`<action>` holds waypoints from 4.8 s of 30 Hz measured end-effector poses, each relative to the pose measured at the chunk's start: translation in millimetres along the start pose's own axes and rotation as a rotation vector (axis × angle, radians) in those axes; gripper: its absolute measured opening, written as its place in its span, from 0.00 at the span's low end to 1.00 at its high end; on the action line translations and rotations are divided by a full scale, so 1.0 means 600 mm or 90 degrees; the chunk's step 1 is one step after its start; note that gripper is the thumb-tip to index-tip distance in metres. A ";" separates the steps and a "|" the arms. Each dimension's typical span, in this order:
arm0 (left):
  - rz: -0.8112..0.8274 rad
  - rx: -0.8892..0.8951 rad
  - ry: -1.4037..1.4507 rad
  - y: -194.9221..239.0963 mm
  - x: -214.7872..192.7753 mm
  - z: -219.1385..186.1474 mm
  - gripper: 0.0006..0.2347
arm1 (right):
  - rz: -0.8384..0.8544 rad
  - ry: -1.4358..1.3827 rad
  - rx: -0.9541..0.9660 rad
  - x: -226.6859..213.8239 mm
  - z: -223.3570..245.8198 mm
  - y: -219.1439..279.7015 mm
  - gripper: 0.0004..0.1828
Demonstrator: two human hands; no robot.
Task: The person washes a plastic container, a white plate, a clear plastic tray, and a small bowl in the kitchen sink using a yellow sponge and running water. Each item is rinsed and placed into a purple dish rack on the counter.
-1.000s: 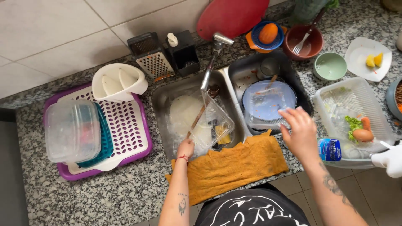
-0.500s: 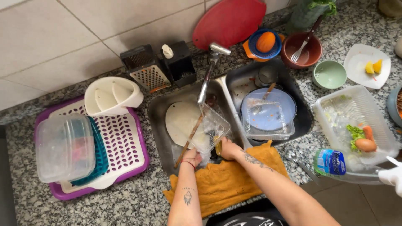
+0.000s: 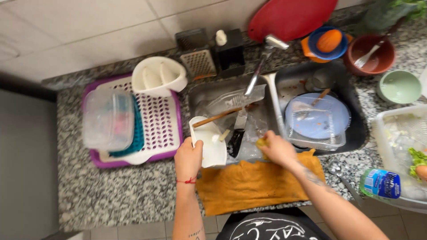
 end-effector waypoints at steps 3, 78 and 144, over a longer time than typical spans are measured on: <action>-0.026 0.024 -0.021 0.096 -0.096 -0.017 0.16 | -0.056 -0.074 -0.031 -0.065 -0.003 0.055 0.19; 0.057 0.182 0.094 -0.217 0.244 -0.078 0.13 | -0.376 -0.860 -0.014 -0.137 -0.088 0.020 0.16; -0.033 0.357 0.062 -0.083 0.205 -0.266 0.27 | -0.229 -1.036 -0.031 -0.056 0.018 -0.034 0.26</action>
Point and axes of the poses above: each hand's wrist, its own y-axis away from the middle knuckle, its own x-axis out of the palm, z = x × y, the point moved 7 cm from there along -y, towards the middle knuckle, and after that the axes turned 6 degrees about -x, right-handed, at the moved point
